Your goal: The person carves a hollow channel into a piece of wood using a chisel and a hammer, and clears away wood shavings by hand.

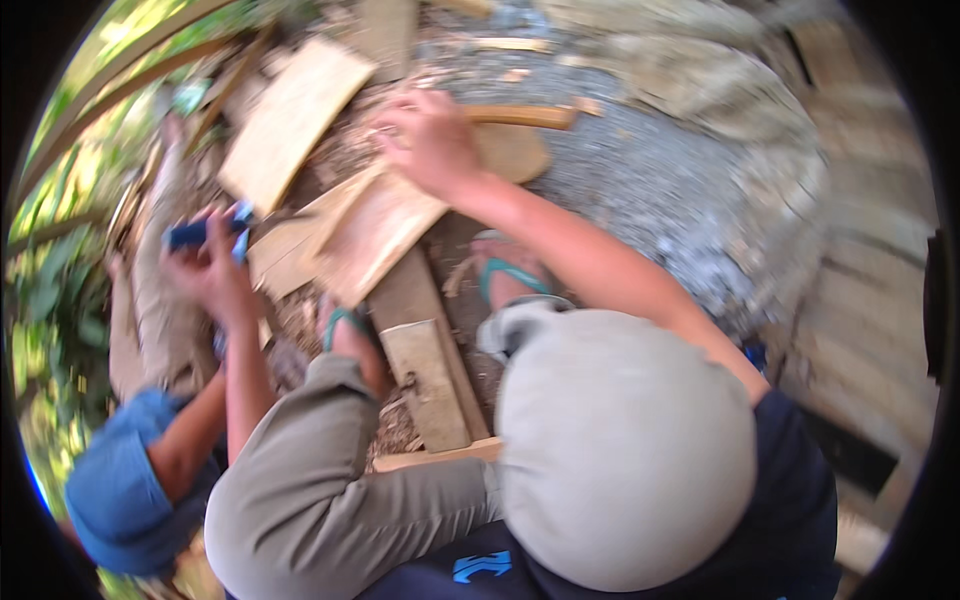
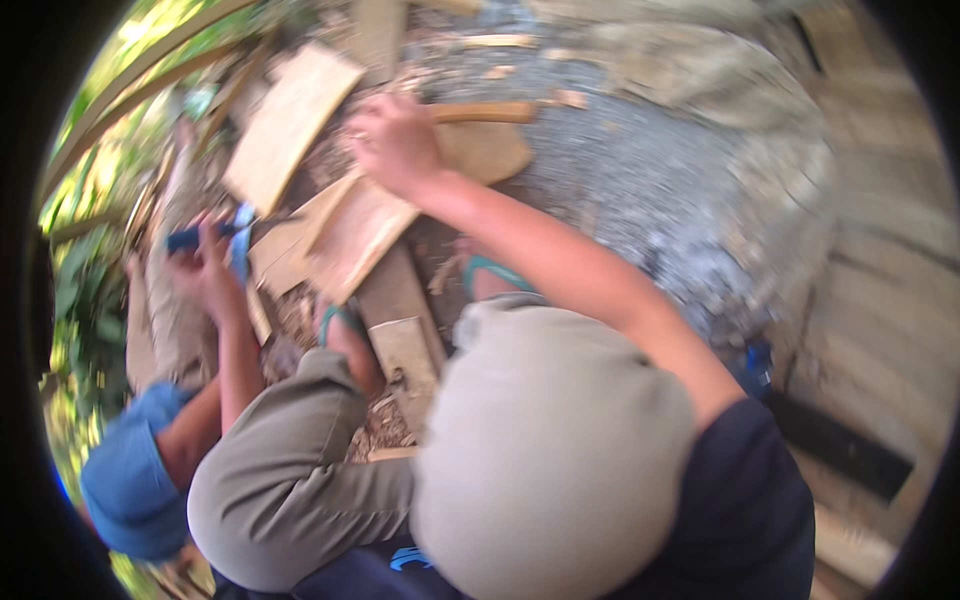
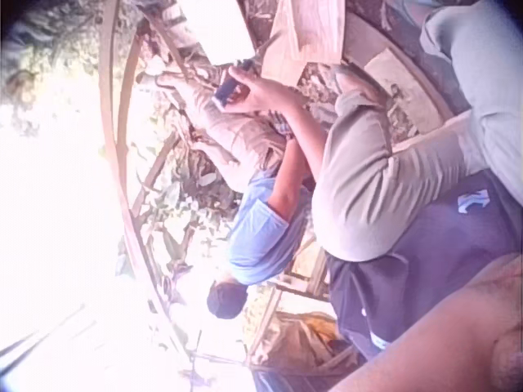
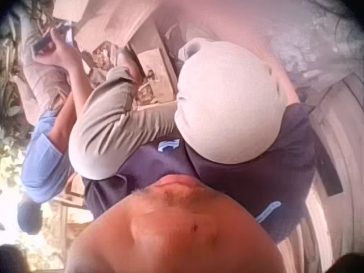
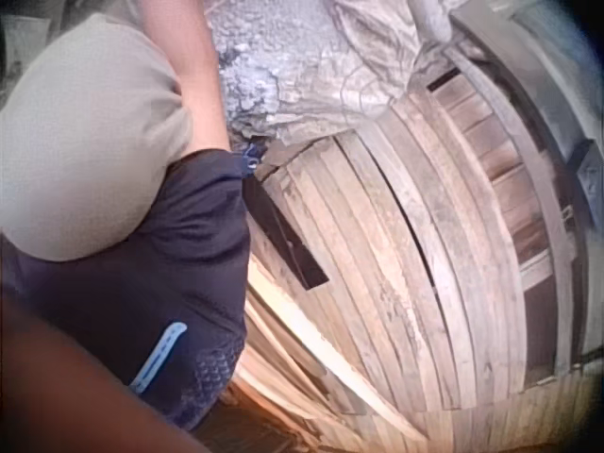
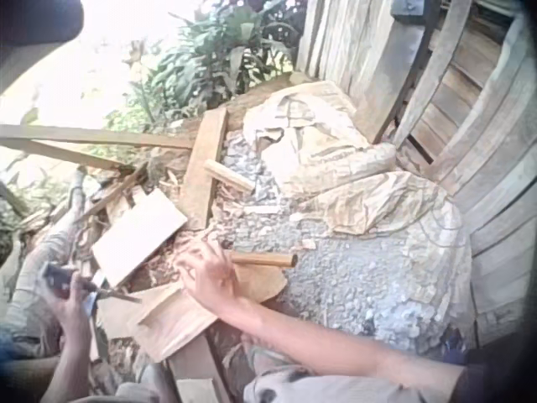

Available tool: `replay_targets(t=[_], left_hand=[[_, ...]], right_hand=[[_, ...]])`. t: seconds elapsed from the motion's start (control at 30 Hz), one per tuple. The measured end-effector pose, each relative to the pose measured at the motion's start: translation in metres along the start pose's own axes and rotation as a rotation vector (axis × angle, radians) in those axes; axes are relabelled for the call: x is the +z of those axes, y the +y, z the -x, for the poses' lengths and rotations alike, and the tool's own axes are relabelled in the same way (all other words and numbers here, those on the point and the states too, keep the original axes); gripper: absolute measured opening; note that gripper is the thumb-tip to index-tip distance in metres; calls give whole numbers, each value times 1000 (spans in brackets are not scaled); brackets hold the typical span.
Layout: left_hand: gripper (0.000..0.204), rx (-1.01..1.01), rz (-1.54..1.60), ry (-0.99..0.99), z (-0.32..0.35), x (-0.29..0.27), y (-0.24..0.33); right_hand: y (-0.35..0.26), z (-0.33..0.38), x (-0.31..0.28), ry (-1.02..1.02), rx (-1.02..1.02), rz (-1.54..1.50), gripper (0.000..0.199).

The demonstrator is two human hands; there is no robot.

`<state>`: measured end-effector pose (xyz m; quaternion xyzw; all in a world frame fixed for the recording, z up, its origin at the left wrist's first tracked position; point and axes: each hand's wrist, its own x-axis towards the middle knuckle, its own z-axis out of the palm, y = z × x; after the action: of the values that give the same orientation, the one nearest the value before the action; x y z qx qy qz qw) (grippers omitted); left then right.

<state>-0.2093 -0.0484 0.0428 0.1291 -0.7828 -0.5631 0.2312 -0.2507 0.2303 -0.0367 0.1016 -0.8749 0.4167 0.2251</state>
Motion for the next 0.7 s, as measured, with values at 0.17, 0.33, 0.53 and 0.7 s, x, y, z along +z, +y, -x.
replay_targets(t=[0.17, 0.33, 0.53, 0.7], left_hand=[[48, 88, 276, -124, -9, 2, -7], [48, 80, 296, -105, 1, -3, -8], [48, 93, 341, -113, 0, -9, -13], [47, 99, 352, -115, 0, -7, -13]], right_hand=[[-26, 34, 8, -287, -86, 193, 9], [-29, 47, 20, -443, -149, 451, 16], [-25, 53, 39, -433, -170, 549, 18], [-22, 60, 49, -382, -185, 500, 12]])
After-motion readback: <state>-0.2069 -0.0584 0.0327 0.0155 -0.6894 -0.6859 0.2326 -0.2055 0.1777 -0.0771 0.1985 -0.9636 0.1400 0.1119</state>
